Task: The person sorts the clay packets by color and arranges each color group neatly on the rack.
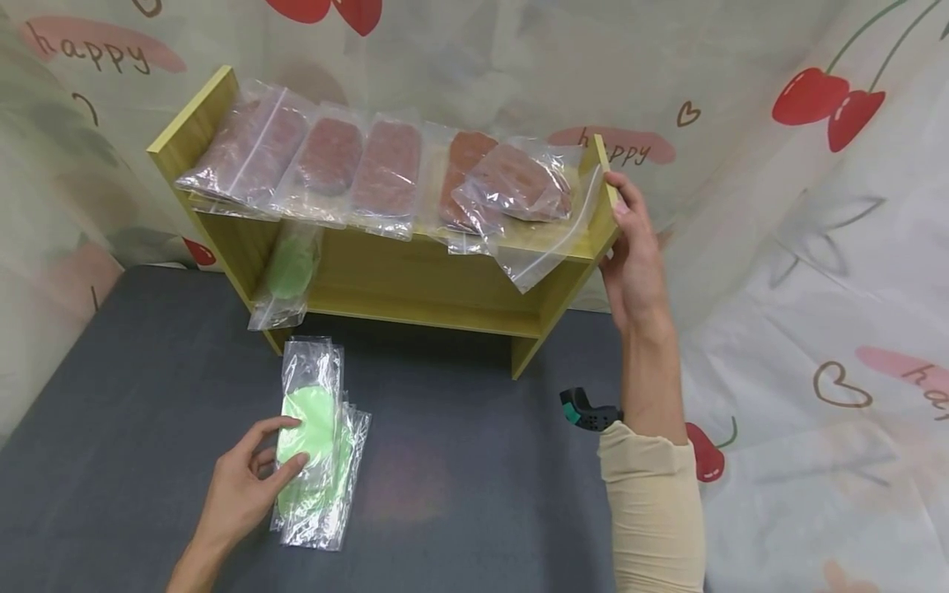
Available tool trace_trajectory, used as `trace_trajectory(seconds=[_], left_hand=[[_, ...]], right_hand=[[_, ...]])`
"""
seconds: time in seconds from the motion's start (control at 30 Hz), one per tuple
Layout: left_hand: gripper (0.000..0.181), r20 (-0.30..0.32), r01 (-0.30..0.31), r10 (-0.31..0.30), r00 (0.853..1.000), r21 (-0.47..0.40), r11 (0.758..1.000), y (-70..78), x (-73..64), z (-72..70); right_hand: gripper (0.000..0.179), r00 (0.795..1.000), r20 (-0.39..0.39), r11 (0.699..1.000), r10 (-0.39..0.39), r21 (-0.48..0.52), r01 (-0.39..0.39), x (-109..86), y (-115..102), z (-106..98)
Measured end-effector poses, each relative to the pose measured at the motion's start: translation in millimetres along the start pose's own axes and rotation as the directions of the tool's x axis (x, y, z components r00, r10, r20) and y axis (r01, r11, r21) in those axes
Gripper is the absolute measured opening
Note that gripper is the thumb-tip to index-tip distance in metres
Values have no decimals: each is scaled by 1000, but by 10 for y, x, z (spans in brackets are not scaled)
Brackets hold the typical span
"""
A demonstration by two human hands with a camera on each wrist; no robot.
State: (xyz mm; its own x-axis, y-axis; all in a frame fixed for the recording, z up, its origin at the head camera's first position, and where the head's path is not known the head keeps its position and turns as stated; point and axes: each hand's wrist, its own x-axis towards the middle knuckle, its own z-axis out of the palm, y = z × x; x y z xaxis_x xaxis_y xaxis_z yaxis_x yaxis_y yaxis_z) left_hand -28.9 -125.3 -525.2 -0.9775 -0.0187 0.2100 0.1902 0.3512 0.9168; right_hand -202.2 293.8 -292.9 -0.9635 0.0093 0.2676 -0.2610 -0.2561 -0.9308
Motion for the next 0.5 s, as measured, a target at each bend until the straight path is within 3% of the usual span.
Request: trace_trajectory(seconds=[0.3, 0.5], left_hand=[[53, 73, -71, 82, 994, -147, 987, 109, 48, -28], [58, 108, -101, 115, 987, -125, 987, 209, 91, -63]], right_hand=[[42, 1000, 0, 1000, -6, -5, 6, 3, 2, 8], [43, 1000, 10, 1000, -5, 10, 5, 8, 10, -3]])
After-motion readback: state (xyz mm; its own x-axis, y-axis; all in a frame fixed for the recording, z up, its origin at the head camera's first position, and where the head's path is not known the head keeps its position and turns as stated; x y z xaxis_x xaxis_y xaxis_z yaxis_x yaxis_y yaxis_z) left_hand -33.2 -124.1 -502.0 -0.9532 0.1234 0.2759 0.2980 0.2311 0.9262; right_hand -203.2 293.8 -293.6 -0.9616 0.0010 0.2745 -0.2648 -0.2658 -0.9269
